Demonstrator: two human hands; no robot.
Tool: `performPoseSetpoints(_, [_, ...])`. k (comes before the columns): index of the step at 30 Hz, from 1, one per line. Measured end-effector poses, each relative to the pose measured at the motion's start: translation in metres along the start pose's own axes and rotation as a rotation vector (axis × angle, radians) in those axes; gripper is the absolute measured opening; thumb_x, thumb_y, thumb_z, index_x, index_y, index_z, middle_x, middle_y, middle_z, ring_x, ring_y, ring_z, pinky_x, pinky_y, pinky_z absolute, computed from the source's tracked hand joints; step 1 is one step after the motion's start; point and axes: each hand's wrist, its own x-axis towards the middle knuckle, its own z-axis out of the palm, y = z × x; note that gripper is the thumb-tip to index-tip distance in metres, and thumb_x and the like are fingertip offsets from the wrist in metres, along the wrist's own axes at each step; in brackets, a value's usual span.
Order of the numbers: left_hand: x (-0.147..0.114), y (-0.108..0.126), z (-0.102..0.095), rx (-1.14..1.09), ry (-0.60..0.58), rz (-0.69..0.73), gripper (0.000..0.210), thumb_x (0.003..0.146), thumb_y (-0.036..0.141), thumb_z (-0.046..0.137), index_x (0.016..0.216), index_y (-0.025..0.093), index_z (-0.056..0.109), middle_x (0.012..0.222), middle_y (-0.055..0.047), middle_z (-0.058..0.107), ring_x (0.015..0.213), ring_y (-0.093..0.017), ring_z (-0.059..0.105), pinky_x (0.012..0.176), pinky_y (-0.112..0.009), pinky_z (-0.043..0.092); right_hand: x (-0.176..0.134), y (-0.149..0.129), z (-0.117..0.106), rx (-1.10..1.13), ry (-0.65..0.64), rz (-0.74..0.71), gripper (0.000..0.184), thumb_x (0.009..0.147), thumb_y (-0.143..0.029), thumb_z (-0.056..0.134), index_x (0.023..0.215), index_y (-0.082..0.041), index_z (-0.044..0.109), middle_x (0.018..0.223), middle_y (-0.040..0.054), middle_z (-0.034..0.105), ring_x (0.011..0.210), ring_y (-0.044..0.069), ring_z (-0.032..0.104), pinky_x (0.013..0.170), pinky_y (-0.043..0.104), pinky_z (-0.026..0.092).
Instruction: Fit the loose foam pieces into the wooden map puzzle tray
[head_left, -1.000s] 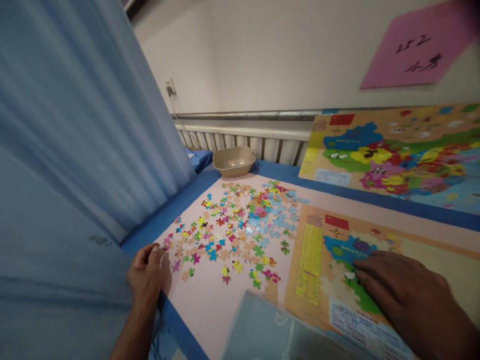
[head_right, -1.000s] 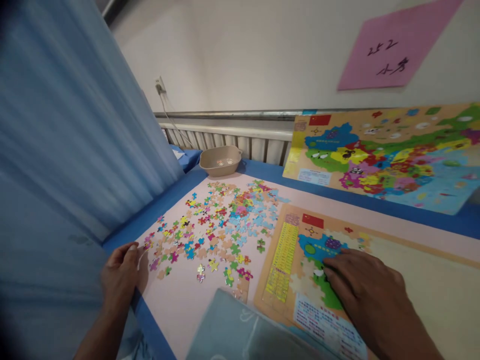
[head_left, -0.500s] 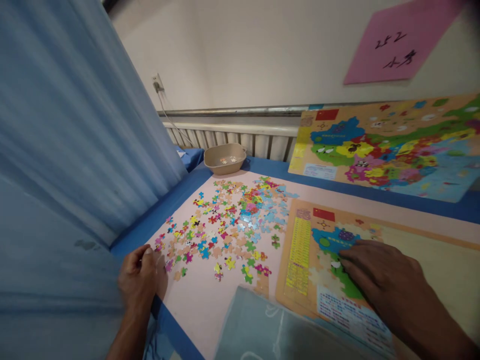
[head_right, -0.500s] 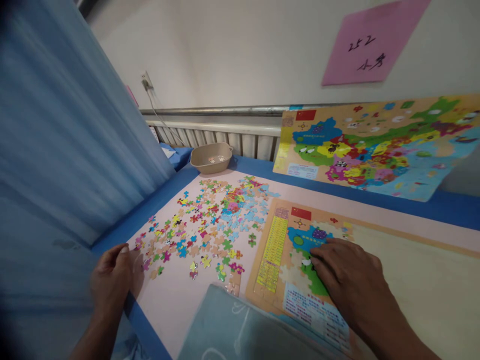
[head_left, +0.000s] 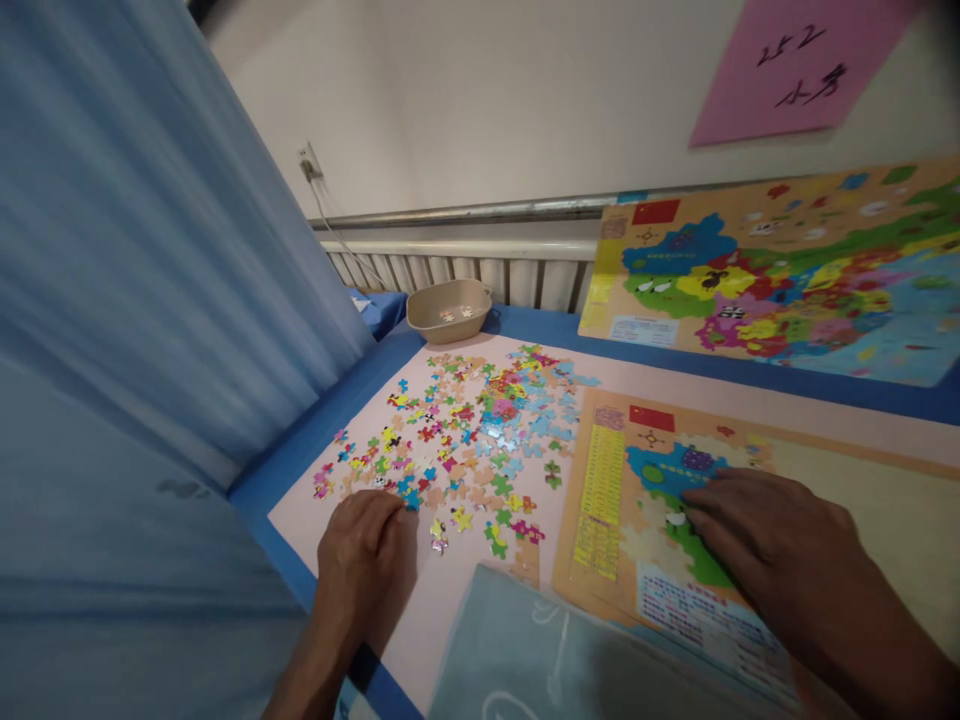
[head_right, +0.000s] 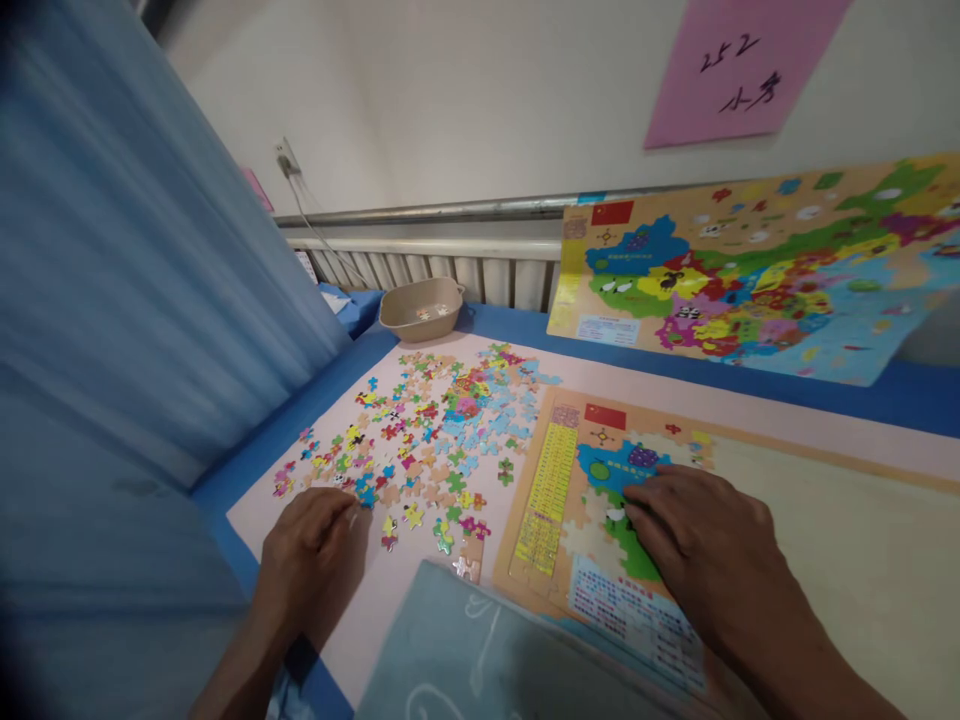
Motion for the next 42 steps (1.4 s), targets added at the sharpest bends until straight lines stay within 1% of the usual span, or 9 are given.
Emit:
performPoseSetpoints(4, [-0.001, 0.014, 0.001, -0.057, -0.072, -0.002, 0.02, 0.099, 0.019, 0.057, 0.088, 0.025, 0.072, 0.089, -0.003, 0.074, 0.088, -0.021, 0.067, 0.082, -0.037, 0.052, 0.0, -0.001, -0.002, -0.004, 0.009, -0.02, 0.06, 0.112, -0.057, 0.028, 0.091, -0.026, 0.076, 0.099, 0.0066, 0.077, 0.098, 0.033, 0.07, 0.077, 0.046, 0.047])
performPoseSetpoints(10, [-0.003, 0.024, 0.004, -0.063, -0.244, 0.081, 0.013, 0.094, 0.022, 0.063, 0.099, 0.024, 0.074, 0.102, -0.007, 0.074, 0.093, -0.024, 0.066, 0.085, -0.043, 0.051, 0.0, -0.001, -0.002, -0.005, -0.027, -0.002, 0.056, 0.111, -0.054, 0.031, 0.093, -0.026, 0.076, 0.102, 0.008, 0.077, 0.101, 0.033, 0.069, 0.08, 0.046, 0.045])
performPoseSetpoints(16, [0.016, 0.042, 0.023, -0.086, -0.248, 0.125, 0.016, 0.094, 0.018, 0.06, 0.091, 0.024, 0.074, 0.098, -0.007, 0.073, 0.09, -0.023, 0.064, 0.085, -0.042, 0.047, 0.004, -0.002, -0.008, -0.003, -0.005, -0.042, 0.05, 0.111, -0.048, 0.036, 0.094, -0.024, 0.076, 0.098, 0.0079, 0.077, 0.099, 0.032, 0.068, 0.084, 0.046, 0.044])
performPoseSetpoints(20, [0.033, 0.054, 0.039, -0.08, -0.263, 0.179, 0.022, 0.1, 0.018, 0.056, 0.092, 0.024, 0.075, 0.094, -0.007, 0.071, 0.088, -0.022, 0.062, 0.082, -0.04, 0.045, 0.004, -0.002, -0.009, -0.004, 0.007, -0.067, 0.047, 0.112, -0.044, 0.038, 0.093, -0.023, 0.076, 0.098, 0.0071, 0.077, 0.1, 0.031, 0.068, 0.084, 0.044, 0.043])
performPoseSetpoints(26, [0.047, 0.052, 0.047, -0.043, -0.315, 0.212, 0.02, 0.096, 0.013, 0.058, 0.087, 0.024, 0.073, 0.091, -0.006, 0.069, 0.087, -0.022, 0.061, 0.08, -0.041, 0.043, -0.006, 0.0, 0.0, 0.042, -0.033, 0.063, 0.054, 0.111, -0.053, 0.032, 0.096, -0.026, 0.076, 0.104, 0.0085, 0.076, 0.109, 0.033, 0.065, 0.09, 0.049, 0.042])
performPoseSetpoints(30, [0.051, 0.047, 0.047, -0.026, -0.317, 0.232, 0.019, 0.089, 0.01, 0.058, 0.079, 0.022, 0.068, 0.085, -0.006, 0.067, 0.082, -0.023, 0.059, 0.075, -0.04, 0.04, -0.005, -0.001, -0.002, 0.074, -0.071, 0.091, 0.054, 0.11, -0.056, 0.032, 0.097, -0.027, 0.076, 0.103, 0.0084, 0.076, 0.11, 0.034, 0.065, 0.092, 0.051, 0.043])
performPoseSetpoints(35, [0.051, 0.042, 0.046, -0.055, -0.285, 0.159, 0.019, 0.077, 0.005, 0.057, 0.072, 0.022, 0.064, 0.076, -0.004, 0.064, 0.076, -0.021, 0.057, 0.07, -0.038, 0.038, 0.0, -0.003, -0.006, 0.066, -0.064, 0.07, 0.055, 0.111, -0.053, 0.031, 0.095, -0.027, 0.076, 0.101, 0.0085, 0.076, 0.107, 0.033, 0.066, 0.088, 0.048, 0.044])
performPoseSetpoints(38, [0.05, 0.042, 0.045, -0.139, -0.292, 0.067, 0.018, 0.075, 0.006, 0.057, 0.069, 0.022, 0.063, 0.074, -0.003, 0.064, 0.076, -0.021, 0.059, 0.071, -0.037, 0.04, 0.0, -0.004, -0.006, 0.062, -0.058, 0.07, 0.054, 0.111, -0.053, 0.031, 0.095, -0.027, 0.076, 0.102, 0.0086, 0.076, 0.109, 0.034, 0.066, 0.091, 0.05, 0.044])
performPoseSetpoints(42, [0.048, 0.044, 0.046, -0.129, -0.304, 0.0, 0.017, 0.076, 0.009, 0.057, 0.067, 0.023, 0.062, 0.073, -0.003, 0.066, 0.075, -0.021, 0.06, 0.069, -0.036, 0.04, -0.001, -0.004, -0.005, 0.062, -0.063, 0.087, 0.055, 0.11, -0.054, 0.032, 0.096, -0.027, 0.077, 0.103, 0.0087, 0.075, 0.109, 0.035, 0.066, 0.09, 0.051, 0.044])
